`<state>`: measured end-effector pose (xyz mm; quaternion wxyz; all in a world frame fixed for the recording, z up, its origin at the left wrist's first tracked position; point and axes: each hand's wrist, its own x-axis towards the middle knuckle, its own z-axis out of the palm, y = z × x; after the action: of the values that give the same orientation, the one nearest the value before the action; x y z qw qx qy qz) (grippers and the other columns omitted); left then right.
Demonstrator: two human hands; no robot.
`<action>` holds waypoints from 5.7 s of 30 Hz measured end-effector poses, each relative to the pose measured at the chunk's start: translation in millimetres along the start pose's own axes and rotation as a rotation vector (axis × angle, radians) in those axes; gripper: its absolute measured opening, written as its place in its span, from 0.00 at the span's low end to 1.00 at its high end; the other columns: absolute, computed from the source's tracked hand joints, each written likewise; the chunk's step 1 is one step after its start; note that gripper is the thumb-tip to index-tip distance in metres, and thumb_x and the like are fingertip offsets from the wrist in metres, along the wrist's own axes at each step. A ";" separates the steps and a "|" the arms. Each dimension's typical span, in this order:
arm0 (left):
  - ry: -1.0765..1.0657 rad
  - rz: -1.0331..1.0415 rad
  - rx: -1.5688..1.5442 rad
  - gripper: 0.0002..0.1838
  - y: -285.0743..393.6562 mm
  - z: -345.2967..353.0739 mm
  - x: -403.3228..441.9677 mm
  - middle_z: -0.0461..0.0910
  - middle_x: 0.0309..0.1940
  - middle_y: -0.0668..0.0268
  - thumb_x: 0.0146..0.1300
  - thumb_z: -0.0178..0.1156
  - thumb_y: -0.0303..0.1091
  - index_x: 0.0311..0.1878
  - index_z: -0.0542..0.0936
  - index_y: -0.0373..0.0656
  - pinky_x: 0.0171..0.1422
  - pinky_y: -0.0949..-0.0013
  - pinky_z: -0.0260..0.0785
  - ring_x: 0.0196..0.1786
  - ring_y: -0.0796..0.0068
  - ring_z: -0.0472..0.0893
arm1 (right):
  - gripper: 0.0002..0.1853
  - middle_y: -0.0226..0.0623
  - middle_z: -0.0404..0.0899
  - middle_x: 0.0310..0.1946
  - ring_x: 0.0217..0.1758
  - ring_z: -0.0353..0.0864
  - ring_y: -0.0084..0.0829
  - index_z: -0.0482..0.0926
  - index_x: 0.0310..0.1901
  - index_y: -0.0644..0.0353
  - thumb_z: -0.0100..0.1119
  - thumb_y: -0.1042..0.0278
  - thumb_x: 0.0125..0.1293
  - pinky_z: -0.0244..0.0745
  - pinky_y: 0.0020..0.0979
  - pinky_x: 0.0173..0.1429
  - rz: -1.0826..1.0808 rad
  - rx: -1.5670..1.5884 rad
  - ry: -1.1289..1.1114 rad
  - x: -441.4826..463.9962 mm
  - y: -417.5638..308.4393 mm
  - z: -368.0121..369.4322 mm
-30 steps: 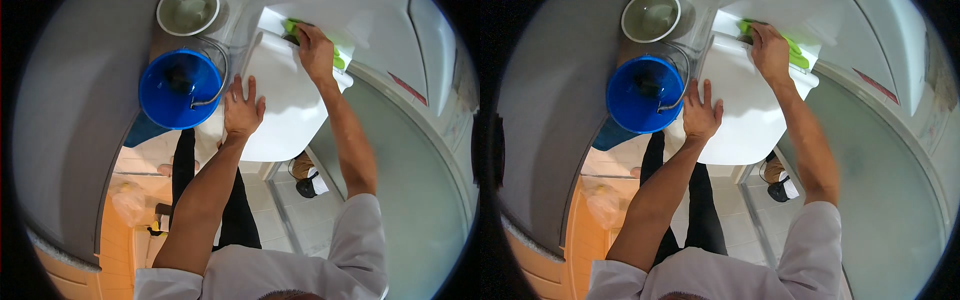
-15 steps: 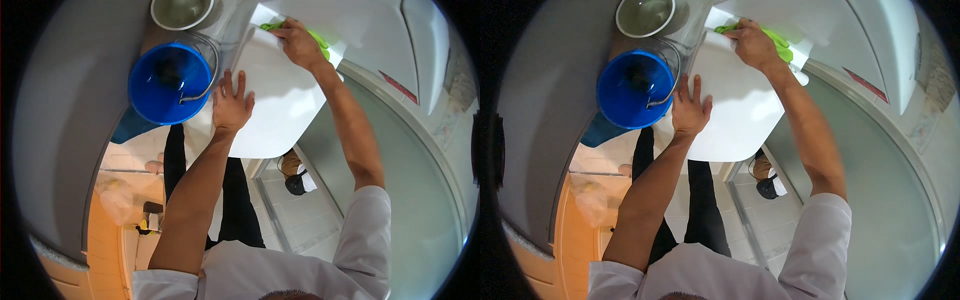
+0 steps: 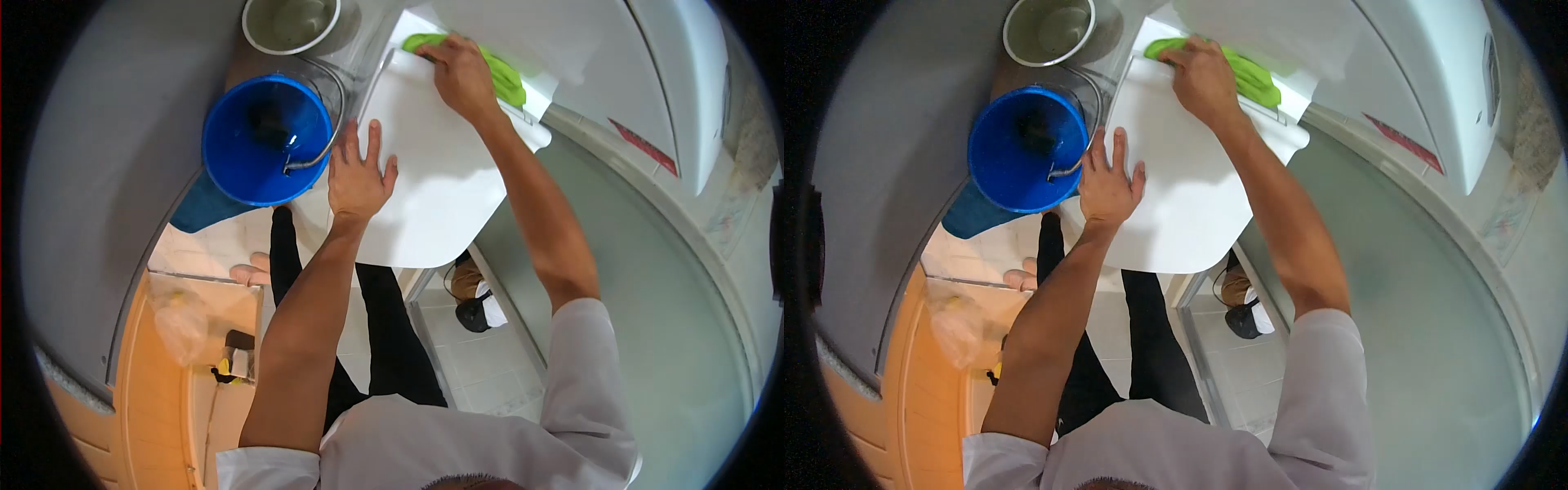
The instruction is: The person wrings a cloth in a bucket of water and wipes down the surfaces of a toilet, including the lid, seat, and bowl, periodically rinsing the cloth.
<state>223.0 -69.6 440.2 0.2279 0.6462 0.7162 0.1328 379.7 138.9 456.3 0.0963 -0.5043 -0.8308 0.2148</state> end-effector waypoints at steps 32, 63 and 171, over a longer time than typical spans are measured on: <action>0.042 0.013 0.086 0.42 4.2 4.2 -4.4 0.63 0.74 0.42 0.70 0.59 0.50 0.83 0.59 0.48 0.65 0.43 0.74 0.64 0.35 0.71 | 0.25 0.41 0.82 0.54 0.63 0.74 0.51 0.90 0.48 0.52 0.41 0.50 0.75 0.67 0.51 0.73 0.379 0.010 -0.314 -43.5 34.1 -42.4; -0.009 -0.001 0.067 0.40 9.1 -3.1 -3.5 0.61 0.73 0.35 0.73 0.56 0.49 0.83 0.56 0.44 0.69 0.41 0.70 0.66 0.31 0.70 | 0.13 0.47 0.84 0.41 0.47 0.80 0.55 0.87 0.43 0.59 0.55 0.63 0.70 0.76 0.49 0.61 0.511 -0.085 0.179 -115.6 111.0 -49.4; 0.308 -0.246 0.202 0.28 44.4 -14.6 212.4 0.77 0.59 0.46 0.73 0.50 0.48 0.63 0.73 0.33 0.70 0.47 0.64 0.63 0.42 0.71 | 0.32 0.44 0.90 0.43 0.49 0.89 0.46 0.90 0.42 0.59 0.75 0.34 0.52 0.83 0.42 0.52 1.025 0.180 -0.216 -74.4 132.0 -75.5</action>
<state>241.1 147.0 441.4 0.0643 0.5454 0.8257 0.1286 548.4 145.8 467.7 -0.0643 -0.8104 -0.4615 0.3553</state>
